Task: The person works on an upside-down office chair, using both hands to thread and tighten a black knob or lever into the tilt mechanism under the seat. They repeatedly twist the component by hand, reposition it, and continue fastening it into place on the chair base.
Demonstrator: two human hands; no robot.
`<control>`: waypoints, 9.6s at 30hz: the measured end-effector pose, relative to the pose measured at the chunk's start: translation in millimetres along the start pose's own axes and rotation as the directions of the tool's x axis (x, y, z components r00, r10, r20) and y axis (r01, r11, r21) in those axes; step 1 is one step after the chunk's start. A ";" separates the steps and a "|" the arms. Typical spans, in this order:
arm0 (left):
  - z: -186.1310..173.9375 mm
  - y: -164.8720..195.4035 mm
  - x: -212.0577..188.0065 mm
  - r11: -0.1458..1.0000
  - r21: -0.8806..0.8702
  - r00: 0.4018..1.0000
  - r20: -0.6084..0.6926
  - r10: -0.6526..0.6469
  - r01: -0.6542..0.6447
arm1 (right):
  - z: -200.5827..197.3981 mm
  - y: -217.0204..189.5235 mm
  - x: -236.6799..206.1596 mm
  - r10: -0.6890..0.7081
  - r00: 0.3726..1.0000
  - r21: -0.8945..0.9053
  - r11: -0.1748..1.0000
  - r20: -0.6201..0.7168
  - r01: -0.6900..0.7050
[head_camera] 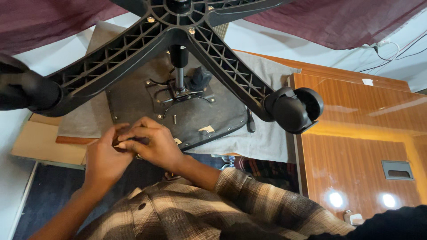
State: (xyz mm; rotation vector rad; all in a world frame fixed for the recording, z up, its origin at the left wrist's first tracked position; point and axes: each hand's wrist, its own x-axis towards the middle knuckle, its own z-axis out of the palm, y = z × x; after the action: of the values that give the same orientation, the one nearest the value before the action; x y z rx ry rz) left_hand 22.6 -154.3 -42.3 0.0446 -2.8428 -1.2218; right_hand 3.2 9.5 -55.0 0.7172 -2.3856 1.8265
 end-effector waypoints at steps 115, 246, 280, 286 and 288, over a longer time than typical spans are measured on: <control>1.7 -4.9 -18.6 0.999 -0.032 0.999 -0.024 0.029 -0.030 | 0.1 -9.3 -10.3 -0.168 0.985 -0.046 0.985 -0.023 0.167; 11.0 4.5 -19.2 0.984 0.166 0.998 0.022 0.056 -0.059 | -1.6 -23.3 -27.5 -0.041 0.989 -0.022 0.999 -0.139 0.038; 25.5 27.8 -22.7 0.999 0.005 0.994 0.092 0.051 -0.052 | -29.0 0.8 -42.6 0.010 0.993 0.072 0.997 -0.116 -0.001; 18.6 25.1 -11.9 0.981 0.187 0.998 0.059 0.032 -0.043 | -18.5 -4.0 -42.8 -0.171 0.965 -0.045 0.985 -0.197 0.165; 18.0 23.5 -12.0 0.974 0.199 0.994 0.055 0.099 -0.108 | -17.0 -5.1 -40.5 -0.157 0.964 -0.072 0.987 -0.214 0.145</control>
State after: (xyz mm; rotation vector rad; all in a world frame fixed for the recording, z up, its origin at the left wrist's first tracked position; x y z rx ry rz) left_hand 33.3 -124.5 -38.0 -0.1237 -2.9546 -0.9241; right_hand 37.3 37.5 -58.1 0.6365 -2.1704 1.6760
